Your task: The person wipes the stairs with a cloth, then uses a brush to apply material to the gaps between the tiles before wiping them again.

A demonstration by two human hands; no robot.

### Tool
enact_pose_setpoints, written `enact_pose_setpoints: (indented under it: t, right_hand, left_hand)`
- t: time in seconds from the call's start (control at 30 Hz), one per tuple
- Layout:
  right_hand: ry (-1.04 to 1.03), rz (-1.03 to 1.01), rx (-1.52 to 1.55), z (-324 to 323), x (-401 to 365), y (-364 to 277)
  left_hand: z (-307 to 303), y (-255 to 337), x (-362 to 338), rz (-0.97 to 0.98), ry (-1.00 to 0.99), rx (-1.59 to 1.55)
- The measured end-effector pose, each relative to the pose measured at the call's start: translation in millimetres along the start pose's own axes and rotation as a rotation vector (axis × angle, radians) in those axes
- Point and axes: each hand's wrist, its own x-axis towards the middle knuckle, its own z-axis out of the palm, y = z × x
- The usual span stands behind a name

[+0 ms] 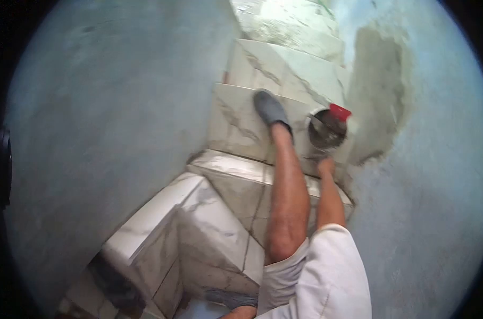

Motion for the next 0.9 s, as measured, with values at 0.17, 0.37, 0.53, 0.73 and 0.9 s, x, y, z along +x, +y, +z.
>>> enact_pose_setpoints:
  t: [0.17,0.37,0.53,0.73,0.9]
  right_hand:
    - [0.379,-0.153,0.298,-168.7,-160.9,-77.9]
    - [0.631,-1.051,0.576,-392.7,-467.4,-253.2]
    - [0.333,-1.787,0.397,-414.6,-700.4,-359.9]
    - [0.335,-1.947,0.465,-320.5,-779.7,-501.6]
    - [0.401,-1.904,0.452,-272.9,-768.9,-547.6]
  left_hand:
    - [26.8,17.2,-9.0,-0.066,-0.160,-0.078]
    - [32.5,197.2,71.7,0.117,-0.588,-0.945]
    - [-82.5,138.3,56.3,0.028,-0.341,-1.008]
    - [-40.6,63.5,-75.0,-0.866,-0.513,-1.047]
    - [8.9,64.0,-107.4,-1.026,-0.609,-1.159]
